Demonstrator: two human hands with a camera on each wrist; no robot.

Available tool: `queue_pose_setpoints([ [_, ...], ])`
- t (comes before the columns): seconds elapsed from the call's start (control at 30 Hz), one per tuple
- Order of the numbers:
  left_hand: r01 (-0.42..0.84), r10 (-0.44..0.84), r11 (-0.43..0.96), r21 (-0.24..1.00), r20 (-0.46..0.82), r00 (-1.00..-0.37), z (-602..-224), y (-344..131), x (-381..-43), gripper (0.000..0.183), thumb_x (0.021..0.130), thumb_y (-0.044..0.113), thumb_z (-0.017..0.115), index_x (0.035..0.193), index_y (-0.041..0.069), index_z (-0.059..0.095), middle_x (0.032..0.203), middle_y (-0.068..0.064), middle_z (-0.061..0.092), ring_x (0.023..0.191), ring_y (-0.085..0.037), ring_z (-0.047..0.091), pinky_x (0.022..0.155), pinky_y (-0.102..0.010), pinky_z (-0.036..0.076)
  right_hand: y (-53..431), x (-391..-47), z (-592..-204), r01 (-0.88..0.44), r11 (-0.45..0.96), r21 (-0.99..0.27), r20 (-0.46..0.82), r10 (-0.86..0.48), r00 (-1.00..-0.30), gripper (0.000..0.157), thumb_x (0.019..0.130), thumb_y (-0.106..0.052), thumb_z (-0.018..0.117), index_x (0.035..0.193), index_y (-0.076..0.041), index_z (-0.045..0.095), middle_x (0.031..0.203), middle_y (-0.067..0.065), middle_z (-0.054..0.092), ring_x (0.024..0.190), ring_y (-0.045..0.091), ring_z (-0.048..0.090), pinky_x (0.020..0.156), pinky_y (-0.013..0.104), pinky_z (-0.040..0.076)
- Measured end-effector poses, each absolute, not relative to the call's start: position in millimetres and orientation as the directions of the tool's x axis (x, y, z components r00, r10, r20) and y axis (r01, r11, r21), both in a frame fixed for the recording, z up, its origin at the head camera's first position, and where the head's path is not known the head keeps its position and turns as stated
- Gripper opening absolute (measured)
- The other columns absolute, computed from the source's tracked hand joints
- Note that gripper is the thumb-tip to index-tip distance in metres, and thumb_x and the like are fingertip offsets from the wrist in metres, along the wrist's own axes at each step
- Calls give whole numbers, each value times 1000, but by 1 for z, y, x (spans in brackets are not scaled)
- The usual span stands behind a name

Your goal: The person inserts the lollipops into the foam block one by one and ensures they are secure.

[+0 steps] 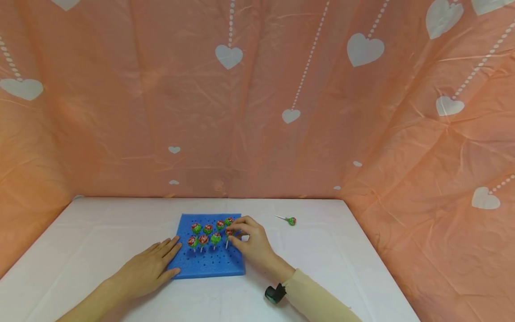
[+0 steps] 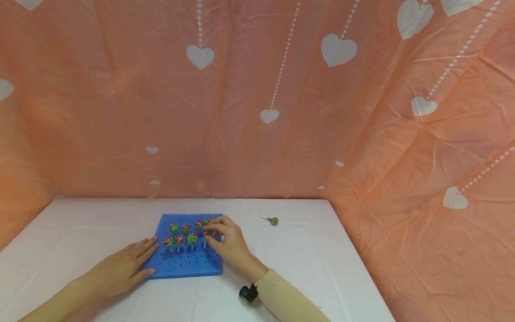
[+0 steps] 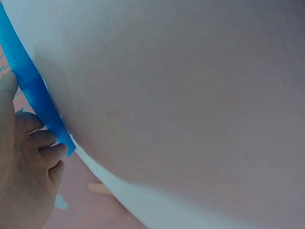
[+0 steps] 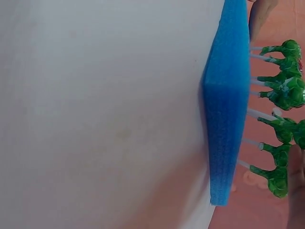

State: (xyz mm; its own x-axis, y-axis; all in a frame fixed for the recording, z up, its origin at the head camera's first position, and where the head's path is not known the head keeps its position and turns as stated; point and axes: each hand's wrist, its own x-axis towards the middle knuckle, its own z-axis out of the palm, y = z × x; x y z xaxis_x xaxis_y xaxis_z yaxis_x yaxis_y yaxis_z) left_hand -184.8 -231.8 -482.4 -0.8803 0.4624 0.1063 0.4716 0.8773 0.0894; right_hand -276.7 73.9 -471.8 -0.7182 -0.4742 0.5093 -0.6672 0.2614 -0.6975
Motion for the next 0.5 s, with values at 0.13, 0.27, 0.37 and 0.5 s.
queue_pose_setpoints([
  [0.13,473,464,876,91,104,-880,-481,-231,-185,69,105,49,56,145,-7,55,155,-29,46,141,-48,47,115,-60,42,75,-276,-473,-668,273,-692,490,-502,-713,18,94,0,75,112,-1,78,116,5,66,105,17,68,85,28,62],
  [0.27,476,467,874,97,105,-878,-480,-231,-184,69,105,49,56,146,-7,55,155,-29,46,141,-48,47,115,-60,41,75,-276,-475,-689,280,-668,478,-549,-686,19,94,0,75,113,-3,78,117,3,67,105,14,68,85,29,63],
  [0.37,478,469,873,97,105,-877,-481,-232,-184,69,105,49,56,146,-7,55,155,-29,46,141,-48,47,115,-60,41,75,-276,-476,-703,278,-654,481,-565,-671,19,94,-1,75,113,-5,79,116,2,67,101,12,69,84,28,63],
  [0.5,479,469,873,93,105,-877,-482,-232,-185,70,105,50,56,146,-7,54,156,-28,46,142,-48,47,115,-60,41,76,-276,-477,-711,278,-646,492,-562,-665,20,94,-1,76,112,-6,79,116,1,67,99,12,71,83,26,62],
])
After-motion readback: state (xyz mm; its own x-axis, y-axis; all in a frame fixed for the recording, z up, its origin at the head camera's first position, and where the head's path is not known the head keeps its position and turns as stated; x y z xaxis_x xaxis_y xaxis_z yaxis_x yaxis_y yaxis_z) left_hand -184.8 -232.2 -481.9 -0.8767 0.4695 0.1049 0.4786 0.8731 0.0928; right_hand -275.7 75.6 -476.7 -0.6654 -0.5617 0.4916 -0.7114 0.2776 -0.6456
